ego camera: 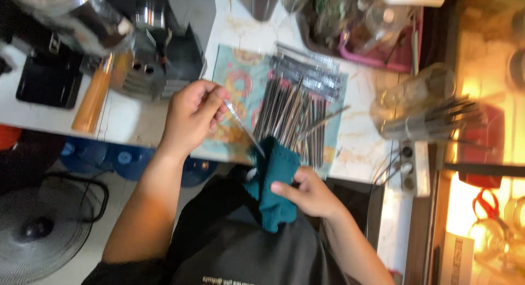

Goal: Cleaning metal straws with a cloth.

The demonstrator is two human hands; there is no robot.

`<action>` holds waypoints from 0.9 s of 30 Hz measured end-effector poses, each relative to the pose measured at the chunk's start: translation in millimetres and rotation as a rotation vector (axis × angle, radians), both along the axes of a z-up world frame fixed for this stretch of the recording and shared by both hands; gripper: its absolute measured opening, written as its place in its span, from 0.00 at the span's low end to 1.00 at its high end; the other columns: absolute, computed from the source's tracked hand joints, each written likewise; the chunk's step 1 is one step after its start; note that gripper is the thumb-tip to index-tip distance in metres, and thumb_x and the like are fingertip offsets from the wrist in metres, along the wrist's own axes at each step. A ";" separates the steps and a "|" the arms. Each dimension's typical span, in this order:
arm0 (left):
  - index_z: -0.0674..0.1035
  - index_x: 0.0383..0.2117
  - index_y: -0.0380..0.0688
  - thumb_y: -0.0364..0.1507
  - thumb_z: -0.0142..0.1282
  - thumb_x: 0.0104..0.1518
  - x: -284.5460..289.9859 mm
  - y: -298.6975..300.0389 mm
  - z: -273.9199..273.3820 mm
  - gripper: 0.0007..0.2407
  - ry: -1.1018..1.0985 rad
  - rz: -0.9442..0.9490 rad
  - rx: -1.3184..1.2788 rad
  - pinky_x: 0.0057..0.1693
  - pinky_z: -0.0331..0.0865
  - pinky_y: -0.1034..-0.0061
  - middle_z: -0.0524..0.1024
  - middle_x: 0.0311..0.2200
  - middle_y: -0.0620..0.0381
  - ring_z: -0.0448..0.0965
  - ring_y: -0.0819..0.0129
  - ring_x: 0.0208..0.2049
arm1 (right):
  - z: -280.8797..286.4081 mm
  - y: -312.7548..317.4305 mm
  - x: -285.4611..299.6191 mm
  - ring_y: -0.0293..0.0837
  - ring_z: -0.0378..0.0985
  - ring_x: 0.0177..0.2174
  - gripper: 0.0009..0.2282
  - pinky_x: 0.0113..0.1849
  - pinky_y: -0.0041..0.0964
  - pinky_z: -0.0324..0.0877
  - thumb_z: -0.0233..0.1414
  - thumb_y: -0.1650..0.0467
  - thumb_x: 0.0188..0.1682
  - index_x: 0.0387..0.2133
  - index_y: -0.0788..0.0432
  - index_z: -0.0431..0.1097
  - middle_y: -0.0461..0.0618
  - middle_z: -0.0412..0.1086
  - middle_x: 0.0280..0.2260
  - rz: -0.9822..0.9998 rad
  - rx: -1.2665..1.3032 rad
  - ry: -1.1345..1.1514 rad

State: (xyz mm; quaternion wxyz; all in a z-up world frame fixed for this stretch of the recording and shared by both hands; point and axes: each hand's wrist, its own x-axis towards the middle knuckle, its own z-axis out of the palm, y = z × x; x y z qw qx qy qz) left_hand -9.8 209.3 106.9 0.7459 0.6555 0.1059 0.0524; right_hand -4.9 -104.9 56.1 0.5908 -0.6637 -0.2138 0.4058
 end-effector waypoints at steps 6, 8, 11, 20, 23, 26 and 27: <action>0.75 0.43 0.37 0.27 0.54 0.70 33.1 -9.1 16.1 0.05 -0.349 0.195 -0.035 0.36 0.71 0.83 0.78 0.32 0.56 0.75 0.78 0.29 | -30.1 -45.4 21.4 0.34 0.77 0.39 0.09 0.45 0.35 0.73 0.59 0.70 0.49 0.39 0.63 0.76 0.44 0.79 0.37 -0.188 0.107 0.178; 0.75 0.42 0.36 0.25 0.57 0.66 47.4 -30.8 18.7 0.05 -0.363 0.062 -0.088 0.37 0.75 0.81 0.82 0.36 0.50 0.79 0.76 0.31 | -56.5 -69.7 14.6 0.40 0.78 0.39 0.10 0.44 0.40 0.72 0.61 0.70 0.48 0.40 0.62 0.75 0.47 0.78 0.38 -0.577 0.330 0.332; 0.81 0.39 0.34 0.23 0.59 0.63 62.5 -87.4 7.4 0.04 -0.235 -0.257 -0.065 0.39 0.77 0.80 0.83 0.35 0.52 0.81 0.75 0.32 | -14.0 -49.6 11.3 0.39 0.77 0.41 0.11 0.45 0.39 0.72 0.62 0.69 0.47 0.41 0.61 0.74 0.45 0.77 0.40 -0.784 0.403 0.227; 0.85 0.33 0.38 0.23 0.65 0.54 117.8 -161.2 31.7 0.04 -0.312 -0.819 0.263 0.32 0.74 0.78 0.83 0.28 0.55 0.83 0.71 0.26 | 3.7 -52.1 -4.4 0.42 0.77 0.40 0.08 0.44 0.40 0.72 0.56 0.68 0.55 0.40 0.61 0.72 0.48 0.76 0.39 -1.533 0.582 0.140; 0.84 0.34 0.38 0.24 0.65 0.54 143.2 -165.2 66.0 0.04 -0.452 -0.911 0.365 0.31 0.75 0.78 0.83 0.30 0.56 0.84 0.70 0.29 | 20.7 -66.2 -9.1 0.39 0.76 0.44 0.08 0.48 0.38 0.71 0.54 0.68 0.53 0.43 0.57 0.71 0.45 0.75 0.42 -1.753 0.642 0.032; 0.83 0.35 0.40 0.25 0.65 0.57 162.5 -169.6 95.1 0.04 -0.754 -0.816 0.543 0.42 0.77 0.74 0.82 0.33 0.55 0.84 0.66 0.34 | -3.6 -93.5 -31.4 0.44 0.76 0.44 0.08 0.49 0.43 0.72 0.55 0.67 0.59 0.41 0.61 0.70 0.49 0.74 0.42 -1.875 0.702 -0.043; 0.83 0.35 0.40 0.25 0.65 0.57 170.2 -167.5 104.1 0.04 -0.765 -0.838 0.535 0.42 0.77 0.74 0.82 0.33 0.55 0.84 0.66 0.34 | -2.8 -102.4 -36.3 0.44 0.76 0.44 0.08 0.49 0.43 0.72 0.55 0.67 0.59 0.41 0.61 0.70 0.49 0.74 0.42 -1.897 0.706 -0.054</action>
